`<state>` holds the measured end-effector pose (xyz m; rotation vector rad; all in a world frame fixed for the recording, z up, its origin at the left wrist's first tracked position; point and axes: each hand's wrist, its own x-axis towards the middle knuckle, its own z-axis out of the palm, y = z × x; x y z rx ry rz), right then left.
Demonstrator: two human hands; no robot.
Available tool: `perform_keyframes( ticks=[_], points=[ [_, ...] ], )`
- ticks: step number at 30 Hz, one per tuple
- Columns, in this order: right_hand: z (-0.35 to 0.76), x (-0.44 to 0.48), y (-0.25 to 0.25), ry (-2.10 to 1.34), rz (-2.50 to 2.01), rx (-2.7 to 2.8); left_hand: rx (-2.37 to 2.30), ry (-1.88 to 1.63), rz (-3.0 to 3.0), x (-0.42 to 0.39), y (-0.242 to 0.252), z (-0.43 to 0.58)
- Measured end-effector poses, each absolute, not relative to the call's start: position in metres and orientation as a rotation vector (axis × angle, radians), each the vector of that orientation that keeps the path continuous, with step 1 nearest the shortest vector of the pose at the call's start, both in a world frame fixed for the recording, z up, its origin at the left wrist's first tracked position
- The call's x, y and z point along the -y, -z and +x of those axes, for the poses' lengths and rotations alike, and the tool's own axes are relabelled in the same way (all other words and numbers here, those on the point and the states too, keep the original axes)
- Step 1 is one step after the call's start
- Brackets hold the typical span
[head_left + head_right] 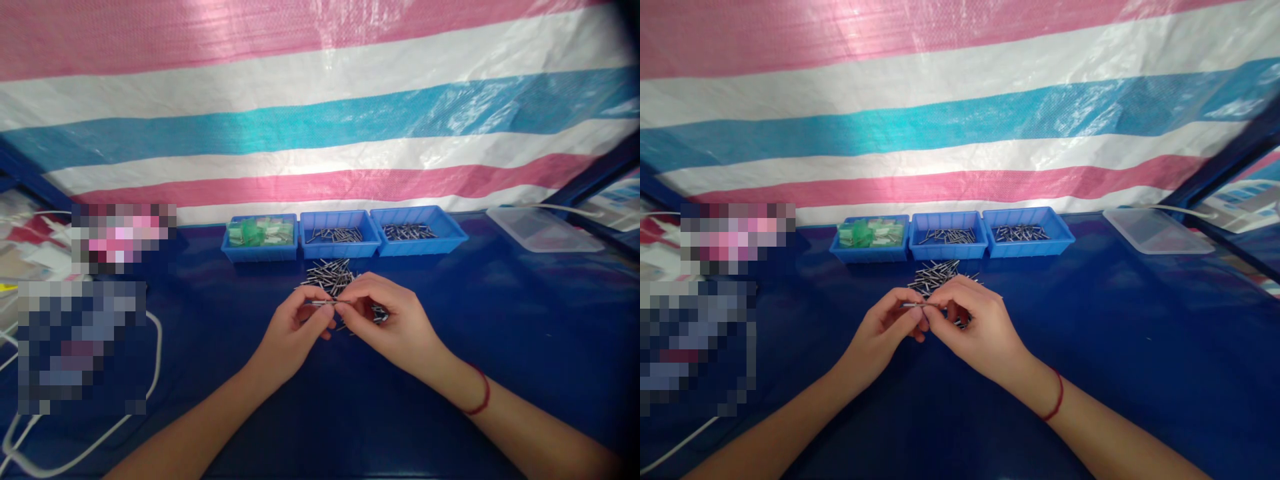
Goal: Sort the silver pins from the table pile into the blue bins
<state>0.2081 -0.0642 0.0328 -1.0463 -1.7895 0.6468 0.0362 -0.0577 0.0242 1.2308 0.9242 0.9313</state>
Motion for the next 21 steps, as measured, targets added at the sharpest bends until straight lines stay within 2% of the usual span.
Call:
perform_keyframes(
  ticks=[10, 15, 21],
  points=[
    [0.204, 0.063, -0.028, -0.858, -1.024, 1.714, -0.993, -1.014, 1.417, 0.061, -0.03, 0.036],
    [0.213, 0.05, -0.026, -1.23, -1.164, 1.179, -1.254, -0.967, 1.741, 0.056, -0.032, 0.029],
    [0.248, 0.015, -0.026, -1.142, -1.178, 0.672, -1.387, -0.886, 2.228, 0.045, -0.032, 0.019]
  ],
)
